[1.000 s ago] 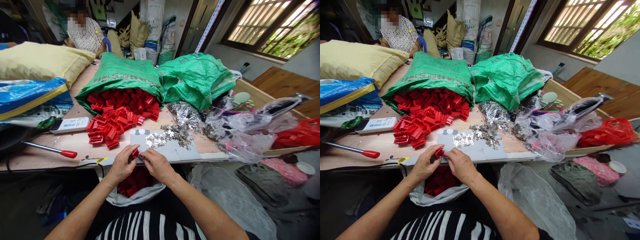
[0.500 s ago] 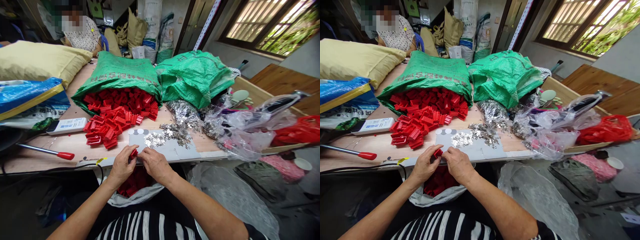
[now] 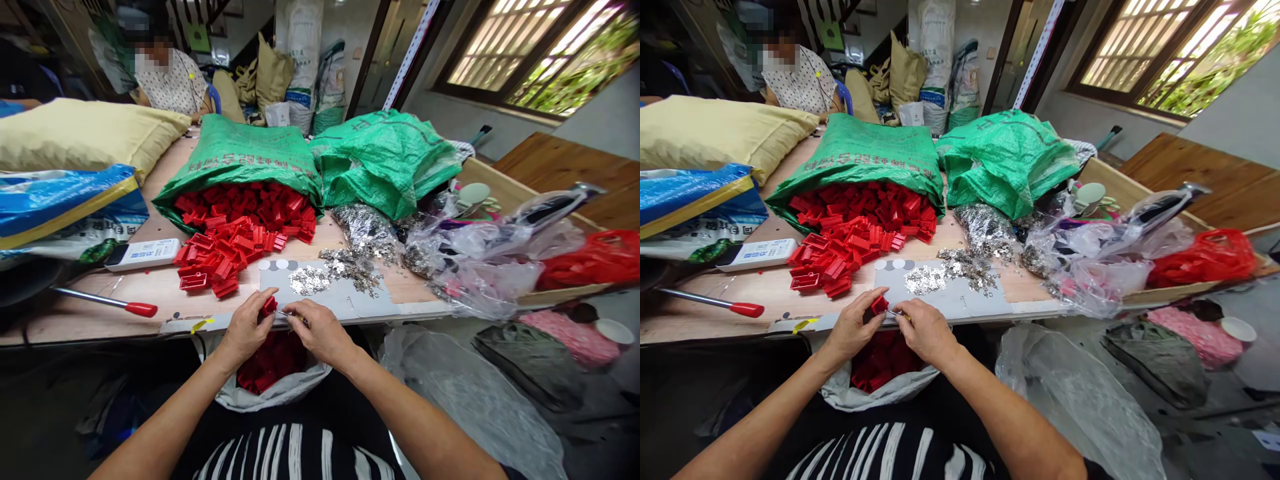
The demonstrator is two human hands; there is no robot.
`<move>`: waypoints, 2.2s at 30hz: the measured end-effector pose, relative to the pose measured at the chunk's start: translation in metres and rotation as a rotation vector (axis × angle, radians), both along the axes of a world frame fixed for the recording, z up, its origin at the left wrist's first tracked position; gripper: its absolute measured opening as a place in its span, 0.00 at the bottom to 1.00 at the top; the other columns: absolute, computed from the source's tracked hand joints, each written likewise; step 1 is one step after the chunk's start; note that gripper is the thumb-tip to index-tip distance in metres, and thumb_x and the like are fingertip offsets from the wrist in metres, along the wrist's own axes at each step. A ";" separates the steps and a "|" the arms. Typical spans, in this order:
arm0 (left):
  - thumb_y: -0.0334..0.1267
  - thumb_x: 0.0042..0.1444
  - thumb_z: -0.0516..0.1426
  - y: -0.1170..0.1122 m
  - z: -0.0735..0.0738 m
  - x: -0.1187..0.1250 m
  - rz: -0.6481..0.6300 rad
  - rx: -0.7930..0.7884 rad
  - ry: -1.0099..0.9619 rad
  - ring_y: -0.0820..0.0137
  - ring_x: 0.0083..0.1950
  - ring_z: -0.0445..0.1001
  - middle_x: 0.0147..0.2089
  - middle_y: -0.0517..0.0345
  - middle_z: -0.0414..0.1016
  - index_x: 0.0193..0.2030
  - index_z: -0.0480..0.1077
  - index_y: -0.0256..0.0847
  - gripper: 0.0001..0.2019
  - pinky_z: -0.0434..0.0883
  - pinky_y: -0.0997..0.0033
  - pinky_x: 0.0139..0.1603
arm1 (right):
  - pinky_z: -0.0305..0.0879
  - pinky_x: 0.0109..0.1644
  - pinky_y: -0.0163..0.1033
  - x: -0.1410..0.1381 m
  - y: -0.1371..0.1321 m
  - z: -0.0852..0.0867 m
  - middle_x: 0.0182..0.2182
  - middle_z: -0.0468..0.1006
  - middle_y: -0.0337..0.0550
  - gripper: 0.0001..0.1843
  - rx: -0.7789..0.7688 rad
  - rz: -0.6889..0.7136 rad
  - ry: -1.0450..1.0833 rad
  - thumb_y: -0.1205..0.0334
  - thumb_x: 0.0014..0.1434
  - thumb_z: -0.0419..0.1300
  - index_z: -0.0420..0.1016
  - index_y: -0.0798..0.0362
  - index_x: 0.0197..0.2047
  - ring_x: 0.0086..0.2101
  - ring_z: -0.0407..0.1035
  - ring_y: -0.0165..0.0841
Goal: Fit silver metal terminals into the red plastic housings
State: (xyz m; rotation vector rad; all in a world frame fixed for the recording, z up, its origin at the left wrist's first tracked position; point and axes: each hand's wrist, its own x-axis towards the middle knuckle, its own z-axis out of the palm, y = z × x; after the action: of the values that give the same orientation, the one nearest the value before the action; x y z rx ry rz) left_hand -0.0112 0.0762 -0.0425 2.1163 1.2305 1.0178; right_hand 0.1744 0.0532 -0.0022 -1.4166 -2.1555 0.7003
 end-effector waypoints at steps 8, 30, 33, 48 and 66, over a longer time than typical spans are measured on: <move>0.31 0.54 0.59 0.008 -0.005 -0.013 -0.102 -0.054 0.005 0.65 0.52 0.72 0.51 0.52 0.74 0.60 0.62 0.46 0.26 0.69 0.62 0.54 | 0.63 0.45 0.35 -0.002 0.003 -0.005 0.38 0.77 0.43 0.12 -0.037 0.005 -0.012 0.67 0.62 0.54 0.75 0.51 0.45 0.39 0.71 0.32; 0.29 0.49 0.62 0.013 -0.009 -0.017 -0.113 -0.042 -0.036 0.62 0.53 0.74 0.51 0.54 0.77 0.58 0.67 0.48 0.28 0.69 0.61 0.55 | 0.63 0.38 0.36 -0.029 0.000 0.002 0.37 0.75 0.44 0.10 -0.057 -0.119 -0.369 0.63 0.65 0.50 0.72 0.50 0.44 0.36 0.72 0.34; 0.29 0.49 0.62 0.013 -0.010 -0.017 -0.117 -0.026 -0.038 0.63 0.52 0.74 0.50 0.54 0.77 0.58 0.66 0.48 0.28 0.70 0.62 0.54 | 0.63 0.41 0.35 -0.025 0.004 0.003 0.37 0.75 0.43 0.09 -0.061 -0.083 -0.269 0.64 0.64 0.52 0.73 0.50 0.43 0.38 0.71 0.33; 0.33 0.50 0.63 0.014 -0.012 -0.018 -0.126 -0.010 -0.027 0.65 0.50 0.74 0.49 0.53 0.76 0.58 0.65 0.46 0.27 0.71 0.64 0.51 | 0.62 0.44 0.34 -0.016 -0.001 0.002 0.37 0.76 0.43 0.08 -0.053 -0.086 -0.166 0.67 0.62 0.53 0.74 0.52 0.41 0.39 0.70 0.32; 0.31 0.47 0.63 0.011 -0.003 -0.013 -0.070 -0.086 -0.075 0.63 0.50 0.75 0.49 0.54 0.78 0.54 0.70 0.47 0.25 0.67 0.60 0.56 | 0.63 0.43 0.36 -0.028 -0.007 0.003 0.40 0.74 0.43 0.10 -0.068 -0.133 -0.302 0.63 0.65 0.49 0.71 0.49 0.45 0.40 0.71 0.34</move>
State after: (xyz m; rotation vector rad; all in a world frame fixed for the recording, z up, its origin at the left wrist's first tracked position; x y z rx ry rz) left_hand -0.0237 0.0867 -0.0453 2.0224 1.1356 0.9871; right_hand 0.1468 0.0460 0.0005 -1.7807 -2.2493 0.5432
